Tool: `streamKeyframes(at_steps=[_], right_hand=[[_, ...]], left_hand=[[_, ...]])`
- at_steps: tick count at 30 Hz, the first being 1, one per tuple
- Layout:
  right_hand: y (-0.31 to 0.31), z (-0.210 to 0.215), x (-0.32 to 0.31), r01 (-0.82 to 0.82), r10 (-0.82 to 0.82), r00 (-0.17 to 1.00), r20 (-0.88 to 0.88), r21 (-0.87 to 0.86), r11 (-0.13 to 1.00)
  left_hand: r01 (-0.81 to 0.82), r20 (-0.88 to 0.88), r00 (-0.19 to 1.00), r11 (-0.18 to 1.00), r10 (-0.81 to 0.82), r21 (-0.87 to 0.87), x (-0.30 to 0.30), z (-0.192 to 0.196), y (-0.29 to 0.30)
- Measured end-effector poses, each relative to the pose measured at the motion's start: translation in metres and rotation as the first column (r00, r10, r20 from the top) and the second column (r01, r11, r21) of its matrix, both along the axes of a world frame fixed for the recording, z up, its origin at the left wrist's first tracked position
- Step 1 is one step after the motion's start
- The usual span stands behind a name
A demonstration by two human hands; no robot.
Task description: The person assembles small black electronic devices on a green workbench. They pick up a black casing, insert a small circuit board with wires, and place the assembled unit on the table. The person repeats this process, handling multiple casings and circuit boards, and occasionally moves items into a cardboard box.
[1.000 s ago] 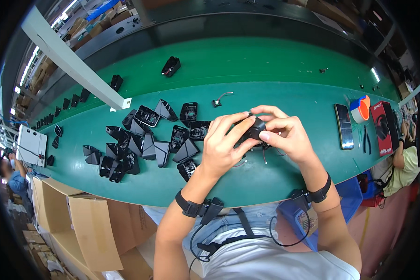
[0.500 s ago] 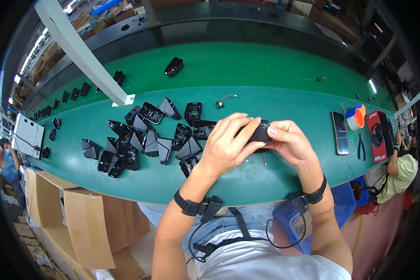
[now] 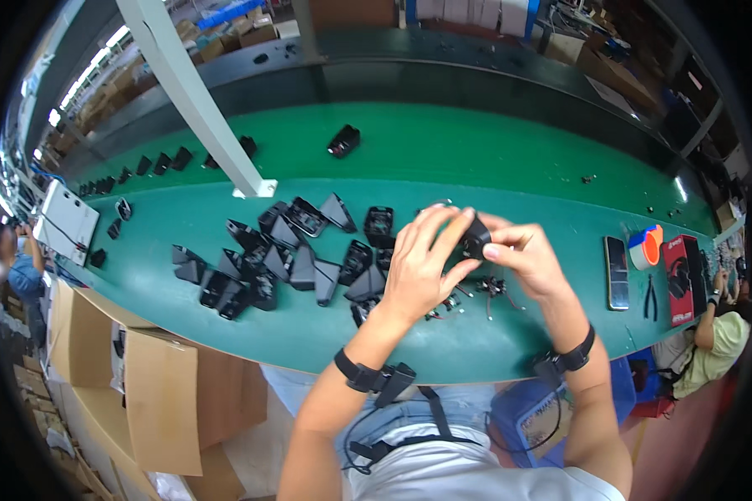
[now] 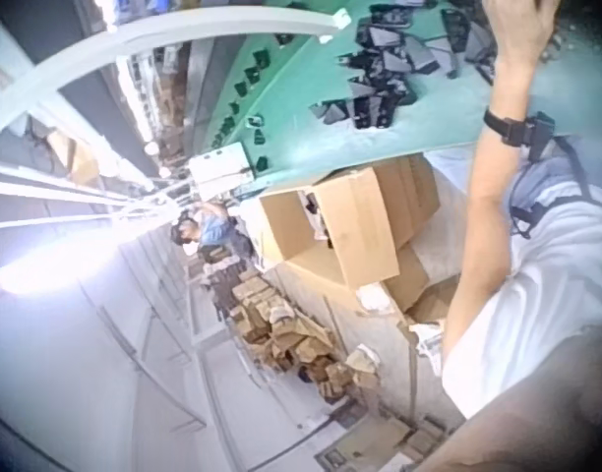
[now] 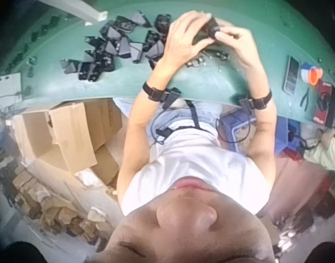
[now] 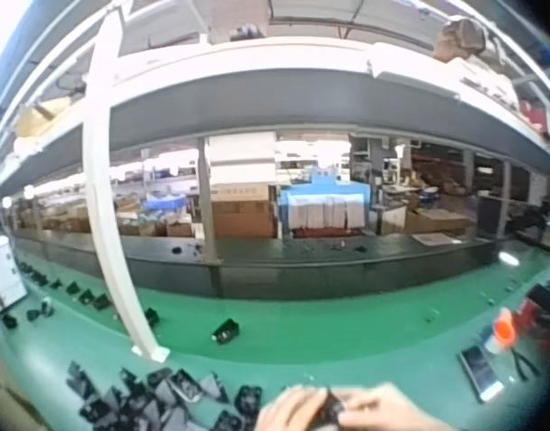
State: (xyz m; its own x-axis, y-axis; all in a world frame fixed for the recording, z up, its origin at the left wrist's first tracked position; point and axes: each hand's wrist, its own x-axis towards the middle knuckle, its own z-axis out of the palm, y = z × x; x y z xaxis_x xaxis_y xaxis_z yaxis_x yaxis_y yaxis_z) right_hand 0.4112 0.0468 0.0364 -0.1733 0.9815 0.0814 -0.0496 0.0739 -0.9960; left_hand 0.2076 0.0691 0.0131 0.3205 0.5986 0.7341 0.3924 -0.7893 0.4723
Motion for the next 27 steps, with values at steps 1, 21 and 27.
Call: streamKeyframes(at_steps=[1,21,27], right_hand=[[0.017,0.010,-0.004,0.019,-0.054,0.973,0.225,0.153,0.988],[0.145,-0.003,-0.038,-0.458,-0.054,0.539,0.841,0.346,0.819],[0.109,-0.014,-0.057,-0.391,-0.107,0.357,0.928,0.252,0.885]], left_hand=[[-0.149,-0.060,0.987,0.988,0.147,-0.028,-0.006,0.003,0.002],[-0.550,-0.436,0.782,0.821,0.445,-0.149,-0.035,-0.020,0.016],[-0.489,-0.335,0.852,0.840,0.403,-0.233,-0.036,-0.015,0.019]])
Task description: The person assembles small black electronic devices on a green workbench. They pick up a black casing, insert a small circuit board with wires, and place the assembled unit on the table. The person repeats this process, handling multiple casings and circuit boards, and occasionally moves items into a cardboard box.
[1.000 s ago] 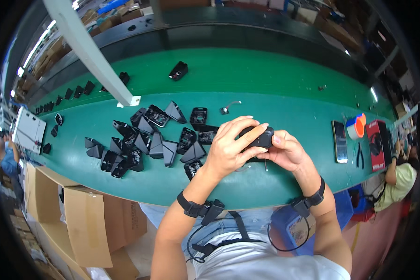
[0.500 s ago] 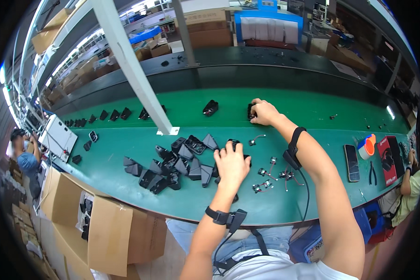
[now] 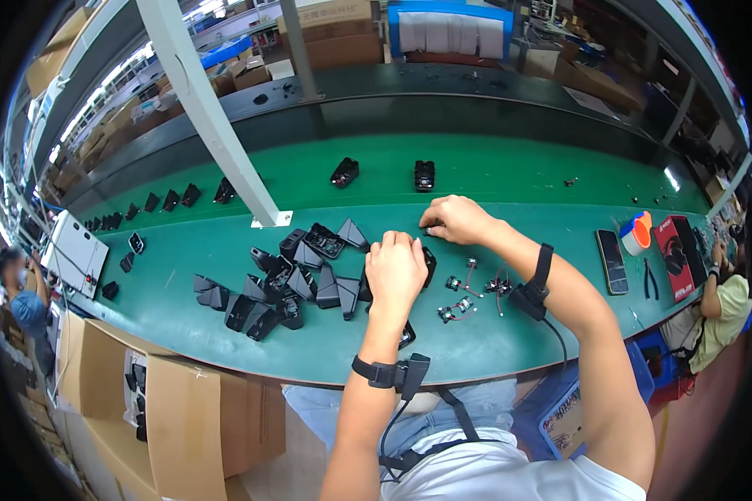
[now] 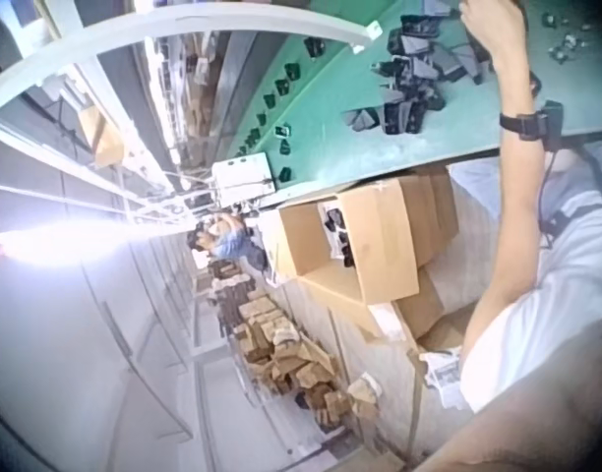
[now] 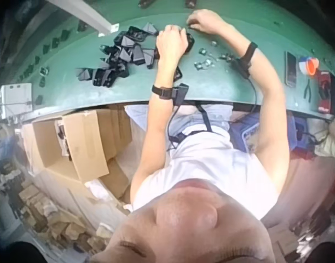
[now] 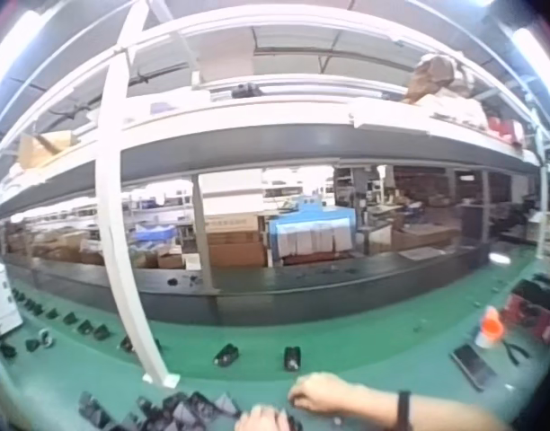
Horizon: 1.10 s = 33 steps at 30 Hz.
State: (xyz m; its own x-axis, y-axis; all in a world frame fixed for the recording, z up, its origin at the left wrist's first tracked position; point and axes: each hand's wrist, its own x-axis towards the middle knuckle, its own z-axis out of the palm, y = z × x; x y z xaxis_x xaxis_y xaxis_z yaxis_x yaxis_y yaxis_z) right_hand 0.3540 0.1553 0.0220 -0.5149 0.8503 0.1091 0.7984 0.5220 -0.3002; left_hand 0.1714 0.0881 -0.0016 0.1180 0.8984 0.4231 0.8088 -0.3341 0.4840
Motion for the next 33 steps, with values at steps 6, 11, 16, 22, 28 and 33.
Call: streamKeyframes(at_steps=[6,11,16,22,28,33], right_hand=[[-0.017,-0.004,0.010,0.202,-0.232,0.917,-0.324,-0.122,0.972],[-0.064,0.009,0.025,0.124,-0.263,0.631,-0.730,-0.240,0.963],[-0.111,0.021,0.015,-0.071,-0.187,0.462,-0.867,-0.246,0.967],[-0.134,0.028,0.016,0.036,0.067,0.608,-0.791,0.112,0.993],[-0.150,0.027,0.003,0.069,0.162,0.781,-0.604,0.341,0.938],[-0.155,0.026,0.001,0.144,0.130,0.784,-0.607,0.382,0.913]], left_hand=[[0.108,0.150,0.981,0.990,-0.121,0.093,-0.003,0.002,0.005],[0.248,0.634,0.688,0.936,-0.352,0.251,-0.001,0.021,0.006],[0.528,0.894,0.215,0.817,-0.393,0.232,-0.009,0.020,0.003],[0.827,0.906,0.129,0.547,-0.404,0.126,-0.015,0.028,0.003],[0.793,0.928,0.149,0.602,-0.342,0.095,0.003,0.023,-0.004],[0.767,0.928,0.138,0.630,-0.347,0.121,0.015,0.016,-0.007]])
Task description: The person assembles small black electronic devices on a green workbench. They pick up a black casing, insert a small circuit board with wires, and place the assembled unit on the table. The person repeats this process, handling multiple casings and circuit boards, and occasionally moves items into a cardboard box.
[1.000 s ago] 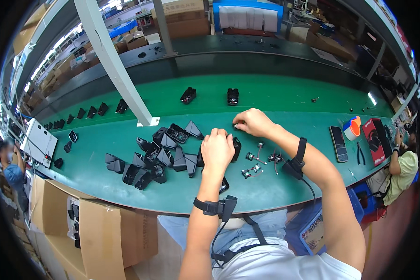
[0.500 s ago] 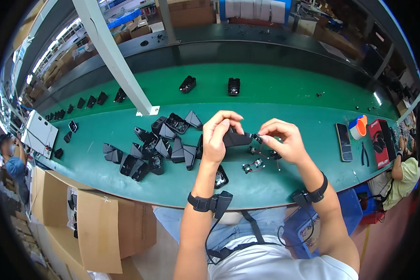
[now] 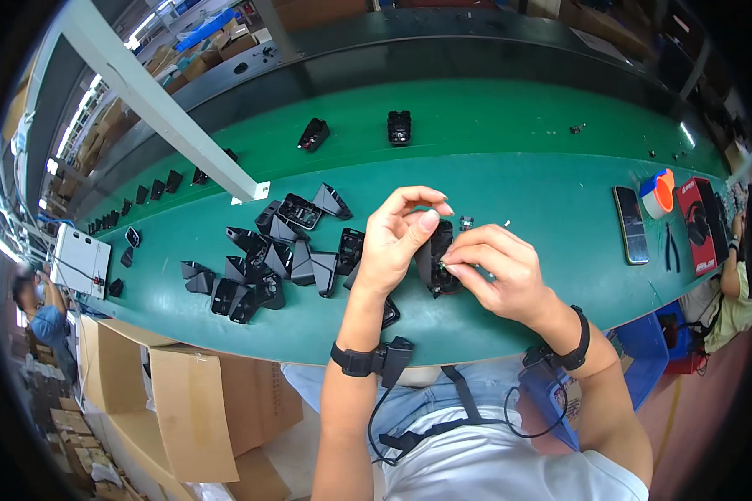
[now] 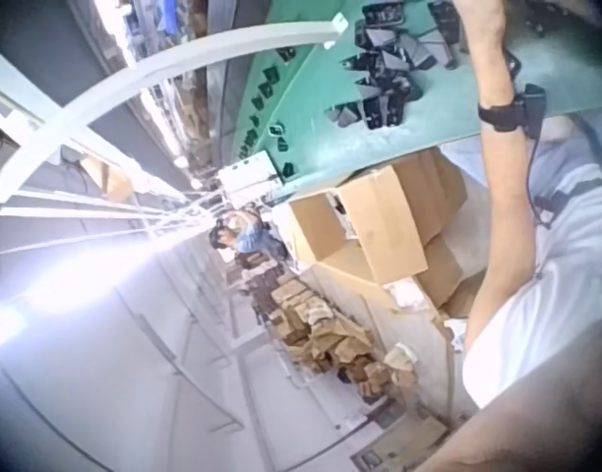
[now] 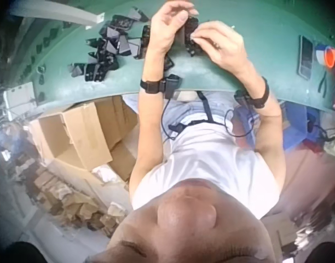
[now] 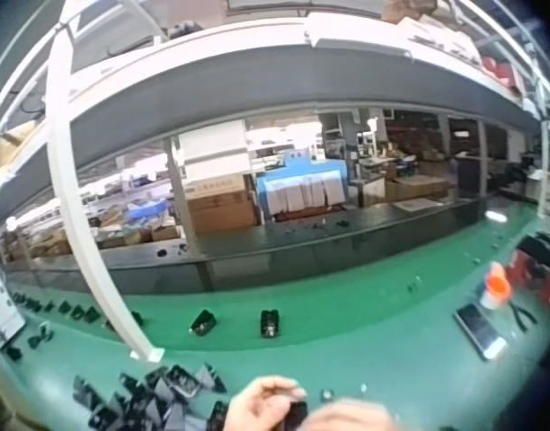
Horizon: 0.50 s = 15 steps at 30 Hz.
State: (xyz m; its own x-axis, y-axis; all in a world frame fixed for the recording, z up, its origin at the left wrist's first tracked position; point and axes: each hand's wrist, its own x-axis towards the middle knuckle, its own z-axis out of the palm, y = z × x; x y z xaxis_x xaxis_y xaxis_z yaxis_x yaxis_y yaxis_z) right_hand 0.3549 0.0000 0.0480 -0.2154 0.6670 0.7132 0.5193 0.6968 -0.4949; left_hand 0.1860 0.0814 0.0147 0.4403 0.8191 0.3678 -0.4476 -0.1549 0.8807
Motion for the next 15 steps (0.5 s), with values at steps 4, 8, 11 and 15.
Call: streamKeyframes(at_steps=[4,8,11,15], right_hand=[[-0.001,0.001,0.000,0.107,-0.107,0.994,-0.009,0.045,0.993],[-0.003,-0.004,0.000,0.135,-0.144,0.981,-0.134,-0.071,0.988],[-0.004,-0.001,-0.001,0.135,-0.143,0.984,-0.108,-0.076,0.988],[-0.002,-0.004,0.000,0.172,-0.172,0.985,-0.024,-0.019,0.985]], left_hand=[[-0.066,-0.013,0.998,0.997,0.067,0.039,0.006,0.001,-0.004],[-0.097,0.004,0.995,0.985,0.097,0.140,0.009,0.000,-0.003],[-0.082,0.029,0.997,0.984,0.078,0.158,0.011,0.000,-0.002],[-0.143,-0.010,0.989,0.982,0.145,0.124,0.014,0.002,-0.007]])
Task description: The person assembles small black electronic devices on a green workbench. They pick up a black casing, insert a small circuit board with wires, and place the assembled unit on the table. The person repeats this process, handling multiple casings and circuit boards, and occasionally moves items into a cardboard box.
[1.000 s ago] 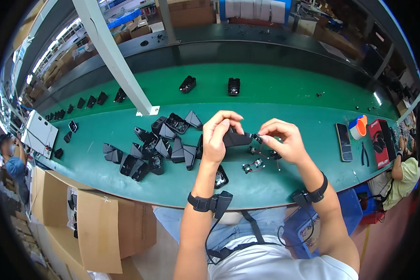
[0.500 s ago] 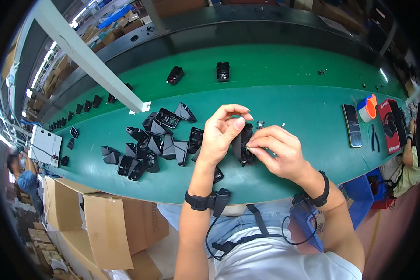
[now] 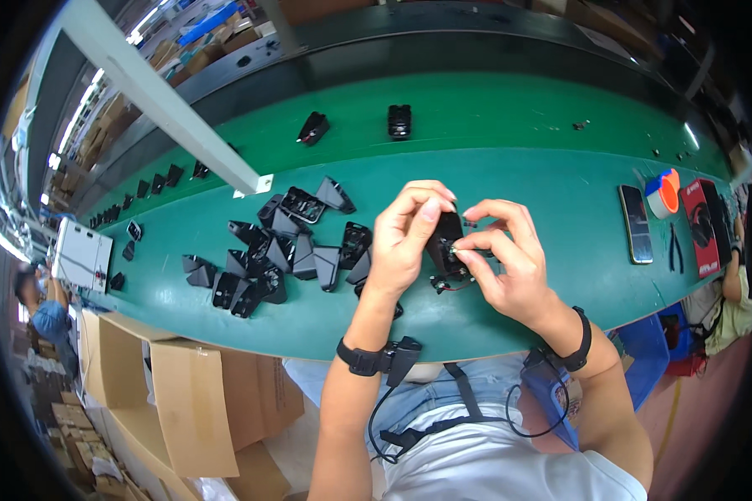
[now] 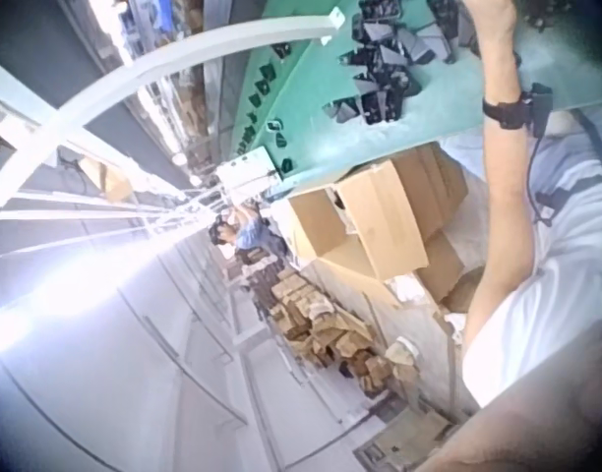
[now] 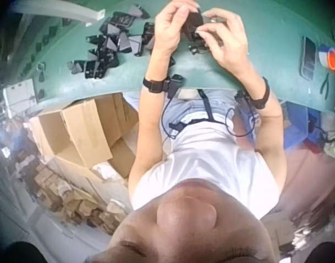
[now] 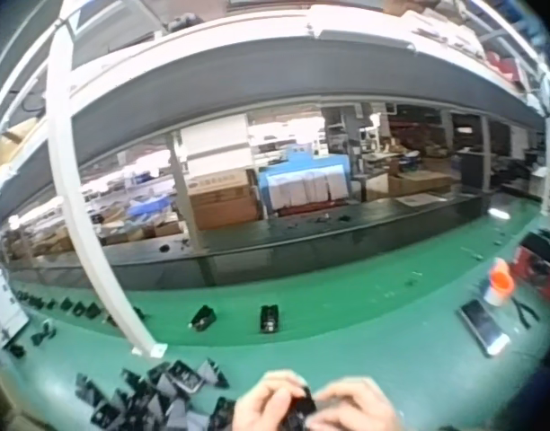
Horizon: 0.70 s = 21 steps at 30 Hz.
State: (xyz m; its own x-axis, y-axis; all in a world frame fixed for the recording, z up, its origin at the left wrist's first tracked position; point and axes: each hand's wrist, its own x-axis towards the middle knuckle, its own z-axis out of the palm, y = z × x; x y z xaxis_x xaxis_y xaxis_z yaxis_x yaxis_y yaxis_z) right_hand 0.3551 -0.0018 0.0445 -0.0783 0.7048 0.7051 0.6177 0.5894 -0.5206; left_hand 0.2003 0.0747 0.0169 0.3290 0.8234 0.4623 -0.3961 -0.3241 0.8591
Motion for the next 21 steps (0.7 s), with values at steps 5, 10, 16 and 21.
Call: streamKeyframes(at_steps=[5,10,16,21], right_hand=[[0.000,0.002,-0.011,-0.025,0.014,0.990,0.143,0.076,0.997],[-0.009,-0.009,-0.016,0.002,0.005,0.996,0.086,-0.086,0.996],[0.001,-0.018,-0.003,-0.161,0.171,0.984,0.057,-0.151,0.975],[-0.001,-0.008,-0.019,-0.277,0.290,0.956,0.052,-0.179,0.944]], left_hand=[[-0.017,0.024,1.000,0.998,0.018,-0.058,0.005,-0.013,-0.003],[-0.122,0.057,0.991,0.990,0.118,0.071,0.018,-0.020,-0.009],[-0.316,0.077,0.948,0.944,0.310,0.098,0.016,-0.016,-0.011],[-0.452,0.025,0.892,0.890,0.451,0.054,0.011,-0.016,-0.010]])
